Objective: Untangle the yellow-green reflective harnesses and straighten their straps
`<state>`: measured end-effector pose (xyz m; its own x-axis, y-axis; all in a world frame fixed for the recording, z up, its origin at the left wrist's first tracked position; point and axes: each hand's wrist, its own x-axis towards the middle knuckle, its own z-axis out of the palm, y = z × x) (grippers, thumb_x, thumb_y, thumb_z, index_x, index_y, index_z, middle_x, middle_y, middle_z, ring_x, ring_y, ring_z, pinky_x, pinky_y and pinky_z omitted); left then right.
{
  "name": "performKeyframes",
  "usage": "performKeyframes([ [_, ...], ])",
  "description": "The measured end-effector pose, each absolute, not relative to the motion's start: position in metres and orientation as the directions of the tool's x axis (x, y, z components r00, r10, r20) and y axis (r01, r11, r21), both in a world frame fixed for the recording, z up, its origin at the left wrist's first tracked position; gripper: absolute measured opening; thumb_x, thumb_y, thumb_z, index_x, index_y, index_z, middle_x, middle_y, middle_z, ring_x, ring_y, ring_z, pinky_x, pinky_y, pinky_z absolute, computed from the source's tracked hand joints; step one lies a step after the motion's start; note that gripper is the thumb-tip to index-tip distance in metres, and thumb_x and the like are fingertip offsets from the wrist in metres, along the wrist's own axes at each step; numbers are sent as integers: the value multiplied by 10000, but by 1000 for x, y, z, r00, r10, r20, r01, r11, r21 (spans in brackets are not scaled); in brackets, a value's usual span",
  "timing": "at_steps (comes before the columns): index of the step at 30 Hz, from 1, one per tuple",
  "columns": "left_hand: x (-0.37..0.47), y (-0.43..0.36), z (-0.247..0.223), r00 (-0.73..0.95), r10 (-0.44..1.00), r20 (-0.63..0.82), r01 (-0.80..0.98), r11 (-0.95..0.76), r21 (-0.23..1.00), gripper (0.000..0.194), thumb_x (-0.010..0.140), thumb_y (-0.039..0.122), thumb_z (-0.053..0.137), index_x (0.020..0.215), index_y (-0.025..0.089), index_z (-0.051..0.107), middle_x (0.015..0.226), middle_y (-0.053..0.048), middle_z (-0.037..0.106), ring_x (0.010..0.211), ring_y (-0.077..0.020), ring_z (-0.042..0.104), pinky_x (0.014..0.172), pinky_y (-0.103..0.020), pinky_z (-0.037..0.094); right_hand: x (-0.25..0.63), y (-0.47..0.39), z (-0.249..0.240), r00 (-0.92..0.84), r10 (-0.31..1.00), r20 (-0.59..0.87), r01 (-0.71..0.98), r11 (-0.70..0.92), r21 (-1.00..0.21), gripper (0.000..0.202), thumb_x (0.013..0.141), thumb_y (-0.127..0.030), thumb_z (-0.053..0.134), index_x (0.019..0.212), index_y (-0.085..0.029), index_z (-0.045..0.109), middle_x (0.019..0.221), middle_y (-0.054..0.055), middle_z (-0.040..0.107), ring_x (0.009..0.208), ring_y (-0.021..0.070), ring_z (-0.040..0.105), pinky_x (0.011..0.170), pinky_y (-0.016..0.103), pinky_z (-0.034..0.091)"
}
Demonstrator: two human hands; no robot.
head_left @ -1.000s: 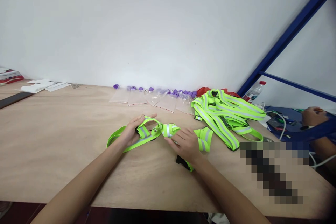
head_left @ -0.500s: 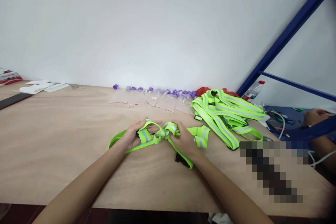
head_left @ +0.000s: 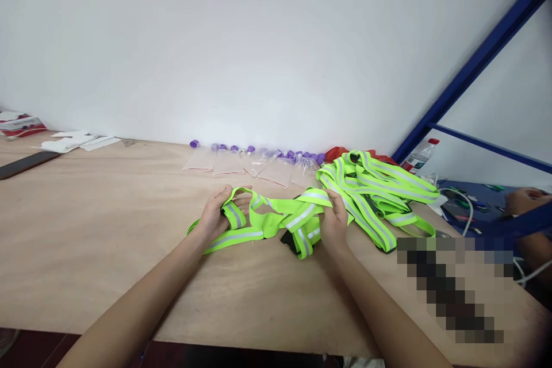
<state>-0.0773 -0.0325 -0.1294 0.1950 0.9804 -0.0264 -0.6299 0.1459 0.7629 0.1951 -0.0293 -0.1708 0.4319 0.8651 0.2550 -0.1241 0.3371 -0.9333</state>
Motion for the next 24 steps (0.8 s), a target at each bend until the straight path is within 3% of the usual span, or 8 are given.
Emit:
performKeyframes([
  [4, -83, -29, -130, 117, 993, -13, -640, 85, 764, 381, 783, 382, 768, 1018, 83, 737, 719, -72, 688, 656, -202, 671, 610, -329, 584, 200, -19, -175, 312, 937, 158, -366, 272, -890, 334, 831, -440, 618, 1076, -220, 668, 996, 56, 749, 945, 284, 706, 771, 413, 586],
  [7, -85, -28, -130, 35, 999, -5, -642, 27, 766, 282, 740, 352, 816, 869, 135, 691, 846, -71, 713, 669, -191, 670, 633, -358, 598, 200, -16, -176, 167, 979, 116, -521, 188, -833, 338, 824, -449, 629, 1065, -222, 699, 1011, 64, 763, 1032, 307, 698, 852, 442, 578],
  [10, -86, -28, -129, 0, 1000, 17, -634, -13, 773, 321, 714, 350, 840, 740, 166, 578, 876, -47, 710, 666, -180, 671, 646, -359, 599, 199, -15, -177, 149, 983, 108, -533, 172, -828, 346, 847, -487, 604, 1076, -247, 704, 1013, 55, 767, 1065, 303, 688, 894, 444, 562],
  [14, -95, -27, -126, 150, 986, 78, -563, 20, 826, 332, 790, 386, 775, 727, 189, 516, 569, 29, 571, 505, -121, 575, 519, -242, 515, 201, -15, -174, 187, 970, 157, -503, 232, -833, 366, 849, -514, 601, 1102, -266, 696, 1043, 45, 757, 1082, 292, 671, 923, 432, 535],
  [19, -117, -26, -116, 430, 902, 47, -462, 174, 870, 359, 760, 460, 764, 760, 180, 539, 401, 89, 400, 300, -38, 244, 329, -153, 237, 207, -18, -165, 121, 989, 88, -582, 143, -801, 393, 817, -476, 605, 1122, -247, 700, 954, 41, 748, 911, 269, 686, 816, 409, 551],
  [21, -125, -28, -112, 453, 888, 78, -467, 161, 869, 367, 751, 489, 749, 864, 192, 565, 426, 87, 443, 292, -36, 217, 327, -157, 218, 209, -20, -163, 99, 994, 50, -598, 100, -795, 372, 804, -439, 611, 1089, -224, 715, 832, 30, 726, 759, 232, 665, 708, 362, 548],
  [24, -132, -30, -106, 392, 903, 176, -550, 77, 832, 389, 701, 425, 773, 969, 218, 580, 499, 74, 502, 329, -48, 301, 387, -181, 293, 212, -23, -162, 36, 999, 4, -576, 24, -817, 359, 785, -423, 628, 1041, -193, 730, 731, 21, 686, 611, 198, 603, 578, 324, 513],
])
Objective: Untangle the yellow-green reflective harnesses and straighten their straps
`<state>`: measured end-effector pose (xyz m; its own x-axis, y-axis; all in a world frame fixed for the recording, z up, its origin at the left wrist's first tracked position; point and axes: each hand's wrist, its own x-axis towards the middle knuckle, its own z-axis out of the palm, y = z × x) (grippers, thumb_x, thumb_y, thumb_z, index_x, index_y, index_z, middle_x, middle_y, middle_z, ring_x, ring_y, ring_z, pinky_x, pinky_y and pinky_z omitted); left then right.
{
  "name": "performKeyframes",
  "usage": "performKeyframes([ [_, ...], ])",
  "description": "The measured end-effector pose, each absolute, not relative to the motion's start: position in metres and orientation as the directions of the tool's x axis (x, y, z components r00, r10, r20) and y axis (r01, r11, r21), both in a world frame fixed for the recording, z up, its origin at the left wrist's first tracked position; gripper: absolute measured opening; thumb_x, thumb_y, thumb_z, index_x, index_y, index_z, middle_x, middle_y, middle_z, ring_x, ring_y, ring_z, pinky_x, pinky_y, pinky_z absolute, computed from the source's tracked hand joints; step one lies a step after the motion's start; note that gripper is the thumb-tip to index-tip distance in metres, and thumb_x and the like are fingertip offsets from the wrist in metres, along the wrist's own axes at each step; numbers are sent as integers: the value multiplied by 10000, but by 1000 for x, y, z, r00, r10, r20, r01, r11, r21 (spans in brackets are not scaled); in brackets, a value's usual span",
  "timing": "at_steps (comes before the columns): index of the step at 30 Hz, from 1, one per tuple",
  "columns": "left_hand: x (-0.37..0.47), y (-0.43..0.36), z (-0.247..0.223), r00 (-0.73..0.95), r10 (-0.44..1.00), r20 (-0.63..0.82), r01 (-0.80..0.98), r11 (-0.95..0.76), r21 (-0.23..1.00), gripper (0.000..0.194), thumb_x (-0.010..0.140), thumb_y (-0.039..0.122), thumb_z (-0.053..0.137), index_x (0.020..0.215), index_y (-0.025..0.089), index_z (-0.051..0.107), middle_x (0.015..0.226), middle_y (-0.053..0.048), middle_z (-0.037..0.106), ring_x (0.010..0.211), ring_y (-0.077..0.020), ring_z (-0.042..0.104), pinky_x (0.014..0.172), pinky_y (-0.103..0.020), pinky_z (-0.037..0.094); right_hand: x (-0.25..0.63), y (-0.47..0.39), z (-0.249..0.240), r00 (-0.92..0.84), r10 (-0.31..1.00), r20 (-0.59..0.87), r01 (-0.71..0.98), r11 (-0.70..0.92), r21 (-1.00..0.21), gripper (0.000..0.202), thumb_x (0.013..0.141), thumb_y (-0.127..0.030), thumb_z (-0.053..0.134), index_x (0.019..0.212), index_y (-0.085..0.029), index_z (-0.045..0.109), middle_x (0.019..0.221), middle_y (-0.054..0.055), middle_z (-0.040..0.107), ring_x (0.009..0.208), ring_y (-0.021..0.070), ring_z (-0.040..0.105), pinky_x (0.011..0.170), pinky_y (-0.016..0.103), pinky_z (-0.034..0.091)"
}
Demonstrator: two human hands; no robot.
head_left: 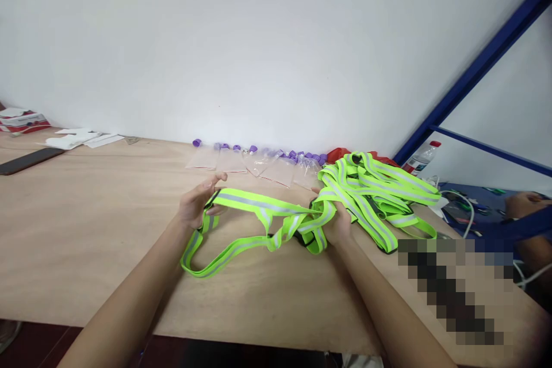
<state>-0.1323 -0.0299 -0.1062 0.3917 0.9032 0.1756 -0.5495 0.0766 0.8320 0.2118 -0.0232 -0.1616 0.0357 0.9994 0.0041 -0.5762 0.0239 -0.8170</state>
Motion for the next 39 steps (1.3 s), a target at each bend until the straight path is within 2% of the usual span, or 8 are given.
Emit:
performKeyframes([
  [6, -138, -25, -103, 194, 963, 186, -520, -60, 852, 456, 627, 236, 798, 1051, 233, 630, 720, 0, 642, 478, -89, 462, 468, -230, 364, 214, -27, -163, -114, 992, -62, -499, -111, -859, 320, 784, -519, 645, 812, -204, 696, 758, 50, 696, 635, 247, 637, 611, 399, 551],
  [11, -137, -19, -114, 160, 954, 253, -98, -240, 966, 582, 670, 241, 828, 1215, 234, 622, 879, -38, 743, 689, -177, 643, 594, -244, 480, 219, -28, -165, -278, 959, -51, -421, -170, -891, 387, 803, -597, 646, 884, -220, 682, 855, 55, 711, 758, 267, 689, 731, 443, 582],
  [17, -140, -12, -128, -19, 888, 459, 419, -410, 810, 384, 746, 260, 756, 1129, 288, 749, 993, -35, 786, 723, -197, 636, 677, -259, 460, 226, -29, -166, -373, 927, -43, -389, -198, -900, 772, 711, -818, 609, 1139, -181, 693, 852, 98, 736, 895, 322, 715, 770, 458, 570],
  [21, -147, -6, -133, -140, 856, 498, 438, -398, 806, 247, 752, 282, 737, 994, 254, 778, 895, -26, 773, 733, -202, 643, 681, -257, 461, 226, -29, -160, -355, 933, -61, -393, -208, -896, 810, 762, -864, 483, 1134, -179, 702, 863, 122, 748, 896, 331, 721, 772, 473, 571],
  [25, -153, -1, -135, -247, 834, 494, 413, -371, 832, 186, 777, 292, 704, 945, 226, 748, 782, -9, 725, 626, -174, 642, 618, -250, 473, 228, -31, -156, -382, 922, -64, -397, -226, -890, 530, 771, -566, 680, 1153, -200, 699, 936, 98, 757, 860, 295, 724, 771, 460, 581],
  [30, -160, 1, -134, -394, 795, 462, 324, -350, 879, 169, 809, 306, 683, 939, 199, 679, 666, 0, 667, 577, -169, 672, 567, -238, 506, 231, -30, -158, -450, 892, -35, -412, -243, -878, 563, 687, -336, 766, 1229, -226, 661, 1019, 71, 740, 771, 222, 701, 755, 437, 594],
  [36, -164, 1, -130, -499, 760, 415, 164, -388, 907, 275, 820, 412, 671, 954, 185, 593, 841, -20, 669, 527, -137, 669, 495, -260, 565, 231, -19, -164, 25, 998, 63, -374, 68, -925, 565, 650, -226, 815, 1197, -268, 682, 727, -59, 630, 604, 147, 647, 670, 340, 579],
  [39, -159, 0, -129, -499, 769, 400, 117, -397, 910, 302, 799, 425, 693, 945, 186, 578, 961, -33, 662, 541, -121, 666, 461, -253, 566, 232, -12, -166, 242, 956, 165, -291, 233, -928, 581, 613, -232, 853, 1172, -260, 696, 797, -46, 640, 633, 160, 652, 644, 337, 564],
])
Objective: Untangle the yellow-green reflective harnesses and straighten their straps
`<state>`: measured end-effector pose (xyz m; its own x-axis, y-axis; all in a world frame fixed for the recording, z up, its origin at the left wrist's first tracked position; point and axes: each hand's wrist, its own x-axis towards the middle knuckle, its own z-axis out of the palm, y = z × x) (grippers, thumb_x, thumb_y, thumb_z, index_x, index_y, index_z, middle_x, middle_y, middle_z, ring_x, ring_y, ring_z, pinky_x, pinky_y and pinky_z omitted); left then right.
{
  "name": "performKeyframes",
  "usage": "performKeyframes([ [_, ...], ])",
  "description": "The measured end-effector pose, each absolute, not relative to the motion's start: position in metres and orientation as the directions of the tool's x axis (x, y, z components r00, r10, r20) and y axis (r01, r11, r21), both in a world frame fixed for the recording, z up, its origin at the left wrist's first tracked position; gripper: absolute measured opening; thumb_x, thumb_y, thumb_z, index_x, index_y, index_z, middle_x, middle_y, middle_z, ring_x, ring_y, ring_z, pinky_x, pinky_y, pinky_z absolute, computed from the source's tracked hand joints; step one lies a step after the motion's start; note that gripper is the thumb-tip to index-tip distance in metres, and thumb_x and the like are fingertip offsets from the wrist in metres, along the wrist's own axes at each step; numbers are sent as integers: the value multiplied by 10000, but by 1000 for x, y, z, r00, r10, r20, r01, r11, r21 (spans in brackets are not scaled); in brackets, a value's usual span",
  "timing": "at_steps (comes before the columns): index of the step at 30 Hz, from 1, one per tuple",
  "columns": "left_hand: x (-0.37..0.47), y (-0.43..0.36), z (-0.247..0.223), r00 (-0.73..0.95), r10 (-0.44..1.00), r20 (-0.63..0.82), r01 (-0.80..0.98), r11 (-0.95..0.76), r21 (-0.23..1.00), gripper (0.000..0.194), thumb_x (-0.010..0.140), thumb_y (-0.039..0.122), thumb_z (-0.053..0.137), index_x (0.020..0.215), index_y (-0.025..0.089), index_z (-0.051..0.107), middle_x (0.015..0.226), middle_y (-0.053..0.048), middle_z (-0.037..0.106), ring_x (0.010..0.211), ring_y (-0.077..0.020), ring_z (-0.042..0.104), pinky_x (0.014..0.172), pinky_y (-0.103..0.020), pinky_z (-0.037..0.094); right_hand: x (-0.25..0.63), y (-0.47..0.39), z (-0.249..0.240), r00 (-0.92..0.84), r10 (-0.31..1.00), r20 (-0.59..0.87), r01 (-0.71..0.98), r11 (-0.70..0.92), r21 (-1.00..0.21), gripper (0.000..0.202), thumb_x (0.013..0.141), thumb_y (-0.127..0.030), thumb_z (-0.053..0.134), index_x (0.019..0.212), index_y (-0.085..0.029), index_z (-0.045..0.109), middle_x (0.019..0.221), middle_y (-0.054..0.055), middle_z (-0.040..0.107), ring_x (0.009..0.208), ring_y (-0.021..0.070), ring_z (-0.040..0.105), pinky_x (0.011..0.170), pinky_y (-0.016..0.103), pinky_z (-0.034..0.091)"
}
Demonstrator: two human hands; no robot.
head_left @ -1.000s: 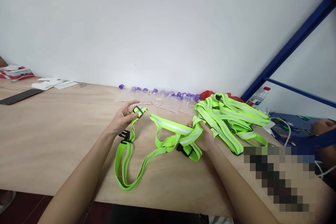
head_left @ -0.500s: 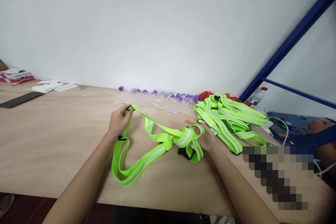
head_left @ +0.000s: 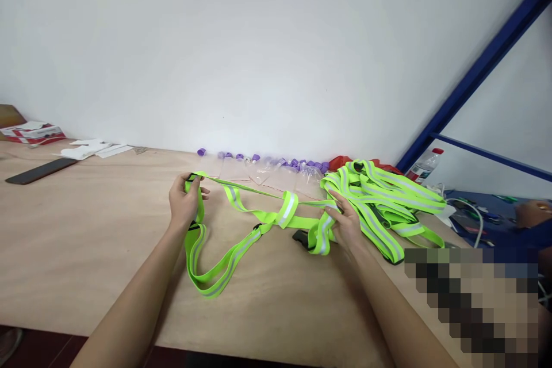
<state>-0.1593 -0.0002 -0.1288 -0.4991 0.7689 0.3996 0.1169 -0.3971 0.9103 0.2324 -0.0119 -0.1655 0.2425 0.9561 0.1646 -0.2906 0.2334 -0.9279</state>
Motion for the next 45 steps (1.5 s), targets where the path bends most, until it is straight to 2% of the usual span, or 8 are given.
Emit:
performKeyframes([
  [6, -151, -4, -127, -481, 781, 398, 120, -391, 913, 280, 821, 412, 673, 953, 194, 558, 1004, -40, 659, 490, -94, 614, 353, -200, 455, 236, -11, -159, 449, 783, 431, 83, 444, -892, 398, 639, -296, 840, 1020, -236, 740, 1047, 30, 705, 950, 229, 637, 793, 361, 549],
  [9, -151, -3, -128, -506, 784, 361, 74, -377, 923, 275, 810, 399, 680, 948, 197, 553, 990, -32, 662, 463, -77, 585, 344, -183, 415, 236, -16, -152, 390, 811, 436, 93, 436, -895, 353, 657, -308, 832, 986, -235, 729, 986, 19, 699, 662, 147, 578, 616, 312, 514],
  [14, -160, 5, -131, -597, 749, 287, -16, -369, 929, 244, 802, 378, 648, 896, 214, 495, 899, -2, 633, 463, -71, 571, 348, -162, 384, 242, -26, -141, -109, 982, 154, -132, 139, -981, 390, 699, -339, 812, 1053, -204, 716, 659, -39, 604, 402, 52, 295, 386, 224, 221],
  [20, -173, 12, -132, -667, 724, 177, -144, -358, 923, 224, 735, 270, 626, 870, 230, 452, 826, 21, 596, 444, -61, 540, 345, -151, 333, 248, -40, -127, -461, 887, 30, -166, -53, -985, 539, 635, -436, 798, 1099, -169, 740, 667, 7, 642, 417, 84, 399, 389, 229, 304],
  [27, -171, 12, -132, -657, 729, 189, -159, -379, 911, 191, 764, 266, 608, 886, 225, 468, 872, 1, 650, 435, -63, 541, 350, -157, 335, 250, -36, -112, -134, 975, 178, 146, 197, -970, 487, 632, -376, 870, 1077, -217, 752, 1008, 64, 740, 841, 243, 662, 694, 339, 533],
  [33, -169, 10, -132, -630, 736, 248, -118, -406, 906, 249, 801, 357, 650, 896, 220, 466, 889, -1, 655, 454, -64, 560, 357, -151, 362, 251, -39, -103, 97, 870, 483, 277, 442, -853, 309, 683, -419, 828, 853, -222, 660, 763, 17, 648, 662, 193, 589, 584, 320, 498],
  [40, -162, 7, -132, -587, 740, 328, -64, -447, 892, 267, 836, 400, 646, 916, 216, 470, 882, 1, 651, 443, -72, 564, 346, -163, 394, 235, -70, -61, -32, 477, 879, 823, 511, -247, 257, 745, -179, 667, 708, -252, 424, 800, 22, 620, 805, 214, 654, 619, 284, 463],
  [45, -159, 6, -132, -576, 737, 355, -49, -464, 884, 238, 851, 380, 630, 906, 215, 468, 833, 16, 645, 431, -77, 569, 346, -166, 406, 230, -78, -37, 88, 768, 634, 626, 453, -635, 318, 787, -242, 635, 709, -260, 328, 693, -24, 506, 895, 248, 682, 680, 297, 482],
])
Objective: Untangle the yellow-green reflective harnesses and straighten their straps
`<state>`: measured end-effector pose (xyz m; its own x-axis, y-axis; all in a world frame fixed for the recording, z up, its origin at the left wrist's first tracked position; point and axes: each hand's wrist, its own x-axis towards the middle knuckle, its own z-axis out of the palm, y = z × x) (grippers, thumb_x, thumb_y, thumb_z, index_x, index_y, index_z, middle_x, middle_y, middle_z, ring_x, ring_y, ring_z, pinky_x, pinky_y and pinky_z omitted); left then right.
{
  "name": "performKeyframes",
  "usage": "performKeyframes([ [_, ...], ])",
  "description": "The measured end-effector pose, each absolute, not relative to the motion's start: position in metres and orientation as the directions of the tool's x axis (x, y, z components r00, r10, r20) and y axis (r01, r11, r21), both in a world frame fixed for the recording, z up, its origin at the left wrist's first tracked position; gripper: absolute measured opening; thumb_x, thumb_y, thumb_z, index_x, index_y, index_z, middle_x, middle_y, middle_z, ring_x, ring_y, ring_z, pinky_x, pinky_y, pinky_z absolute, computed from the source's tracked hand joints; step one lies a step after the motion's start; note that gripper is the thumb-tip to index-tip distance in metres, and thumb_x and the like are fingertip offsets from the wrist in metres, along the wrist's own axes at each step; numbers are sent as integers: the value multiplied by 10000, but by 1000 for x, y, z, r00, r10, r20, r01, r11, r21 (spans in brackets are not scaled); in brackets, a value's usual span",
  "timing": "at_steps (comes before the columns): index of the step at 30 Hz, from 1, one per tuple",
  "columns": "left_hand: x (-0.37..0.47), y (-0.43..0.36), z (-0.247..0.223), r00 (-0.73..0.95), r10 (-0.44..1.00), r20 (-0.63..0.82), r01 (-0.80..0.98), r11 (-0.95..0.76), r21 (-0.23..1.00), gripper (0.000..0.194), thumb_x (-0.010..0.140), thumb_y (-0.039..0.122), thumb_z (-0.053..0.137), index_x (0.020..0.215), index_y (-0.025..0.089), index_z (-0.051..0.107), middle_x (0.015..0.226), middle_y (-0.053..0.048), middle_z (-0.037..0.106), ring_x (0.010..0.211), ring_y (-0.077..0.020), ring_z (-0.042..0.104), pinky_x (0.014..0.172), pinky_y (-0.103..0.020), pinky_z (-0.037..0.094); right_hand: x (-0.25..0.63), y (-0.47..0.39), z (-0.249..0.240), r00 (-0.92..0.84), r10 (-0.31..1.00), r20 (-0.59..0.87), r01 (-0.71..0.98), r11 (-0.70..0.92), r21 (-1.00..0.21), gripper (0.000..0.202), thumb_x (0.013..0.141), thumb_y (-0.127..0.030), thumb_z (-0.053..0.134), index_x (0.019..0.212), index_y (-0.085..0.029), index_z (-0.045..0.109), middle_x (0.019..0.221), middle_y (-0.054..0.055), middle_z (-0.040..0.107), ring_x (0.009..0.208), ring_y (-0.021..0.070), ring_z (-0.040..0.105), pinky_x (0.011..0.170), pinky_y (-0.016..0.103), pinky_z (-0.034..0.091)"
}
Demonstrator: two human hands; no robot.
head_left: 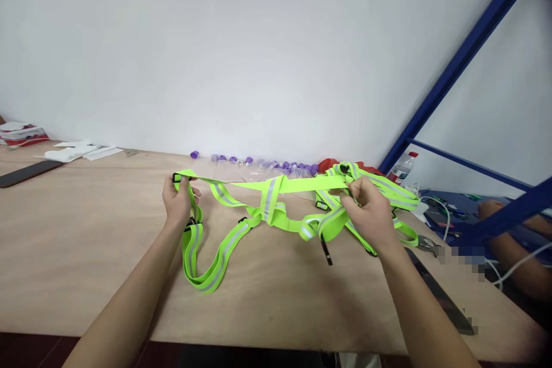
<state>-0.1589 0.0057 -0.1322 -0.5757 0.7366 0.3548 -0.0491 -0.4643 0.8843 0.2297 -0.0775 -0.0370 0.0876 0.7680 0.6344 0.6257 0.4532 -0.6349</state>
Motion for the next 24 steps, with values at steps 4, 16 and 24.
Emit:
performKeyframes([
  [4, -161, 8, -135, -588, 734, 340, -57, -456, 888, 201, 842, 329, 620, 901, 220, 462, 636, 75, 557, 420, -99, 573, 358, -163, 414, 239, -79, -30, -176, 966, 188, 189, 221, -957, 402, 741, -397, 772, 805, -255, 401, 743, -46, 506, 721, 186, 623, 665, 309, 500],
  [16, -164, 12, -139, -632, 717, 293, -78, -435, 897, 177, 803, 266, 593, 918, 213, 470, 775, 14, 684, 404, -80, 552, 357, -170, 409, 235, -110, -43, -347, 926, -147, 630, 114, -768, 418, 775, -377, 735, 1146, -211, 636, 716, -53, 454, 584, 114, 408, 538, 240, 310],
  [24, -169, 13, -141, -656, 700, 282, -71, -430, 900, 145, 813, 249, 590, 902, 218, 480, 844, 1, 703, 378, -53, 480, 371, -177, 400, 220, -124, -66, -454, 851, -265, 770, 225, -597, 80, 738, -167, 629, 800, -189, 675, 625, -36, 516, 572, 122, 442, 533, 243, 317],
])
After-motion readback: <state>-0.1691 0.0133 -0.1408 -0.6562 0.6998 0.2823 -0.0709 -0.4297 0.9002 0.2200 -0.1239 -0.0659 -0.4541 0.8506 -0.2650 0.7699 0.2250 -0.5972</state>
